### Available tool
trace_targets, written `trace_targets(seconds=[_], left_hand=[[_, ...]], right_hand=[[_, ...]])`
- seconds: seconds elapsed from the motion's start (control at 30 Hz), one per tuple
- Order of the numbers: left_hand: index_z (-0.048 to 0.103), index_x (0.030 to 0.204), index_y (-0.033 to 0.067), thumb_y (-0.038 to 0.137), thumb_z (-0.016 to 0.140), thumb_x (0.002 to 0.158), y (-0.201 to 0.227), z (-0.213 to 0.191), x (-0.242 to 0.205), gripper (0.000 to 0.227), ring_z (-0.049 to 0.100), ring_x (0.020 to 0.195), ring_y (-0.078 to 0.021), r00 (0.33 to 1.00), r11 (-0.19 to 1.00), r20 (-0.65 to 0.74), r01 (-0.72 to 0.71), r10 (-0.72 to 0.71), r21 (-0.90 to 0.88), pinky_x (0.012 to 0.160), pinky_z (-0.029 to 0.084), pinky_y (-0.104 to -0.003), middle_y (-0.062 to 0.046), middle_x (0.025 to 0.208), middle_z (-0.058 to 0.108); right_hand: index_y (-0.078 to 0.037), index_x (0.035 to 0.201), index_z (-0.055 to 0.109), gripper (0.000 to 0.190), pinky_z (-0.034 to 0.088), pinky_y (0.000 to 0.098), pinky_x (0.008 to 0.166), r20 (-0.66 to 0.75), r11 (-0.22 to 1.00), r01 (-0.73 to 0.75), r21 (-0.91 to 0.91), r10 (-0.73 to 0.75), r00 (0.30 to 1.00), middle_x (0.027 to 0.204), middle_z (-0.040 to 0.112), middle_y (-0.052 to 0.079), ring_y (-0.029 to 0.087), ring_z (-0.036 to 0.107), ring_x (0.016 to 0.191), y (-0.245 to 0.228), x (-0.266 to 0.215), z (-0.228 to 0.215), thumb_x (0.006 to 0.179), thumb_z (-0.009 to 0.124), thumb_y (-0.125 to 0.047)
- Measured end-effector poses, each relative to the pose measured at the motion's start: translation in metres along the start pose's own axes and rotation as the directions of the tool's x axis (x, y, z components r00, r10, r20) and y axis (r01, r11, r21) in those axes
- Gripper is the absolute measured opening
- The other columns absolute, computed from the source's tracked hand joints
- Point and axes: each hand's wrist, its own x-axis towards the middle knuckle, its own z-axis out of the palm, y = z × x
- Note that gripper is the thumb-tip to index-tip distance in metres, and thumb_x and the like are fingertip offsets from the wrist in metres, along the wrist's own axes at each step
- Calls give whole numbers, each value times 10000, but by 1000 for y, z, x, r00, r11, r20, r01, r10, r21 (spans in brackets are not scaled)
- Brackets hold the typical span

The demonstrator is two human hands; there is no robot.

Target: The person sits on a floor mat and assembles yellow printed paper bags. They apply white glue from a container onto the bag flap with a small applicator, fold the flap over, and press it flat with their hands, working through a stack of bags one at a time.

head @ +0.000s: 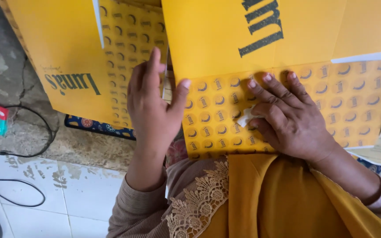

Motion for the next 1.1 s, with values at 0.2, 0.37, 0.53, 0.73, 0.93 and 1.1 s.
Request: trace_targets(seconds=[0.2,0.37,0.53,0.73,0.93,1.1], left_hand=[[634,1305,39,53,752,926,4,-4,7,397,642,965,-243,999,999,13,34,-33,-43,851,526,-376,-103,1066,619],[608,1268,-9,-87,720,898,16,-14,12,395,643,798,-181,993,951,30,115,-112,-287,713,558,-291,-112,1020,624],[512,1312,-27,-86,702,909,14,-14,10,449,528,705,-85,950,791,205,309,-235,-529,580,409,-189,-86,1008,674],[360,1358,-3,-78,632,947,16,-17,11,499,507,698,-87,930,570,309,366,-199,-736,592,391,-189,-104,993,620],[336,1450,27,-124,601,967,12,-11,3,571,563,806,-107,936,458,295,351,-192,-817,691,449,-197,-160,1178,664],[338,1488,28,-125,617,988,8,-9,1,593,537,746,-91,952,515,252,305,-173,-801,643,434,-183,-127,1106,649]], right_hand=[[-44,1037,618,203,234,468,1296,-4,1000,0,-5,0,1000,1534,590,114,258,426,1501,0,-1,0,960,770,-153],[-57,1028,625,200,215,456,1308,-4,1000,-9,-13,9,1000,1548,574,101,237,397,1510,0,-1,2,960,787,-153],[-59,1005,614,206,214,461,1303,-12,1000,-3,-2,3,1000,1537,584,112,241,401,1505,0,0,2,956,788,-156],[-63,1033,619,202,206,468,1312,-6,1000,-3,3,3,1000,1561,555,93,233,379,1517,2,-2,4,964,787,-150],[-58,1000,611,211,219,476,1309,-2,1000,7,25,-7,1000,1552,562,111,256,397,1512,1,0,2,960,800,-142],[-62,985,608,213,214,475,1310,5,1000,11,21,-11,1000,1544,575,121,264,397,1513,1,-1,4,960,797,-156]])
